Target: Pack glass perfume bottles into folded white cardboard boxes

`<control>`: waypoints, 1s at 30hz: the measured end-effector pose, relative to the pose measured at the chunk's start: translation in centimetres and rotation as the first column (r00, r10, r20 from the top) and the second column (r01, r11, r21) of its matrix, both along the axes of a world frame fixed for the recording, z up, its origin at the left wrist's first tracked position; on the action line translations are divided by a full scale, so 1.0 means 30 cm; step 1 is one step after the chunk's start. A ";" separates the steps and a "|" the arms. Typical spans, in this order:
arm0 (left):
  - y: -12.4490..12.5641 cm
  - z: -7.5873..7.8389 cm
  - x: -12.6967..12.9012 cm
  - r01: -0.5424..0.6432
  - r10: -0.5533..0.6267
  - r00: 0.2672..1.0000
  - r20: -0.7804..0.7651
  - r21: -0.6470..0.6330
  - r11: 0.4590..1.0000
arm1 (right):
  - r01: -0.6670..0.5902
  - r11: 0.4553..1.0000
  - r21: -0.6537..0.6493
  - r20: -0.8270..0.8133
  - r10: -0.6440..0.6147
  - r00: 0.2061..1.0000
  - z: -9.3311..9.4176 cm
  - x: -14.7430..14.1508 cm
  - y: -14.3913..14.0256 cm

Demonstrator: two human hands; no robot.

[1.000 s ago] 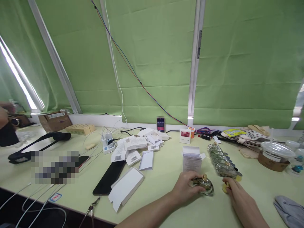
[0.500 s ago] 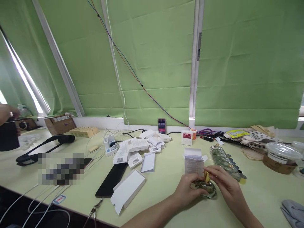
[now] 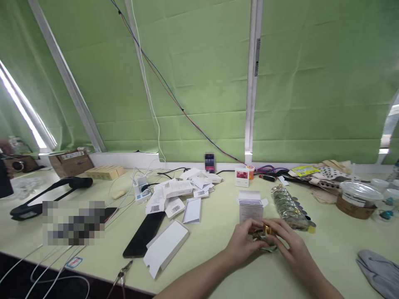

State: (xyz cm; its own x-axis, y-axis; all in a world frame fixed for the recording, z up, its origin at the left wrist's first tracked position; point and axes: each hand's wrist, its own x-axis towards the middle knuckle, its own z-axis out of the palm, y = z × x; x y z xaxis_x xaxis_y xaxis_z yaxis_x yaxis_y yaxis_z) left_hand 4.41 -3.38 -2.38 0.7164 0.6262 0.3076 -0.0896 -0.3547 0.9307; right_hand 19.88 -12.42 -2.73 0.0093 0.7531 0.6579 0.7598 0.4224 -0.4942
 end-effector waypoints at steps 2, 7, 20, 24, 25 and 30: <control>0.000 0.001 0.000 -0.005 0.005 1.000 0.004 0.000 1.000 | -0.003 0.999 -0.035 0.049 0.005 0.999 -0.020 0.006 -0.005; 0.006 -0.005 0.003 -0.013 0.013 1.000 -0.013 -0.010 1.000 | -0.001 0.981 -0.196 0.061 0.013 0.998 -0.052 0.025 -0.015; 0.012 -0.008 0.003 -0.024 0.023 1.000 -0.012 -0.031 0.999 | -0.063 0.952 -0.299 -0.122 0.027 0.992 -0.035 0.010 -0.029; 0.010 0.003 0.004 -0.006 0.005 1.000 -0.015 -0.067 0.998 | -0.067 0.952 -0.298 -0.225 -0.002 0.974 -0.031 0.009 -0.034; 0.009 0.004 0.005 0.015 -0.017 1.000 -0.021 -0.089 0.996 | -0.065 0.954 -0.292 -0.238 -0.007 0.971 -0.032 0.009 -0.036; 0.009 -0.005 0.008 0.069 -0.073 0.997 -0.024 -0.140 0.988 | 0.030 0.991 -0.129 -0.080 -0.040 0.996 -0.043 0.011 -0.039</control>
